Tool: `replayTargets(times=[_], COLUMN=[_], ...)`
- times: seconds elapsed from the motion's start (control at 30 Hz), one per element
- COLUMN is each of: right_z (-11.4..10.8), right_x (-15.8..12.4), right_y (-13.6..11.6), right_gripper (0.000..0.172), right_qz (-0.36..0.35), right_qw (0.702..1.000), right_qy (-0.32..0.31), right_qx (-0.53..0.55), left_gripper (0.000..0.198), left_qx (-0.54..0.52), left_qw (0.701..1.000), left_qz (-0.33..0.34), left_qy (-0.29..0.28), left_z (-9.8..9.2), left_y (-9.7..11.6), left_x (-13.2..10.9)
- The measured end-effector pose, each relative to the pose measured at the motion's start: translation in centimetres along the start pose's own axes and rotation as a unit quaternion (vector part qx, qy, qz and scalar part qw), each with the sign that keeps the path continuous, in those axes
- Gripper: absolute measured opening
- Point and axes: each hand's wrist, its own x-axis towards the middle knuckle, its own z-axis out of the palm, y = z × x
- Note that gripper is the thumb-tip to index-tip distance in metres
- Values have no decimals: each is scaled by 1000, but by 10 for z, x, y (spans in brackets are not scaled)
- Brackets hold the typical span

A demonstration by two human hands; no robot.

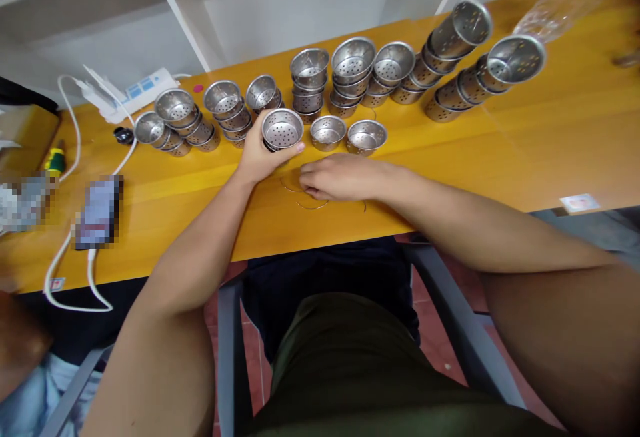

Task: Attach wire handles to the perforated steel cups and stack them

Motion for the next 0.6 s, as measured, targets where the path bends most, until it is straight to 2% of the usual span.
replayTargets(times=[0.13,0.3,0.47,0.6], right_z=[-14,-27,-23,-20], right_x=[-4,-14,-11,-7], right_y=[-17,-17,-14,-10], right_gripper=[27,13,22,22], right_qz=[58,111,81,63], right_qw=[995,987,990,991], right_qy=[-42,-105,-94,-92], right_qx=[-65,-48,-69,-76], left_gripper=[112,110,114,120], left_qx=[26,57,64,62], left_qw=[1000,998,997,996], left_qz=[-14,-22,-24,-35], left_qy=[9,13,25,54], left_z=[0,-1,-2,-2], left_y=[-2,-3,3,10], left_x=[0,-2,-2,-2])
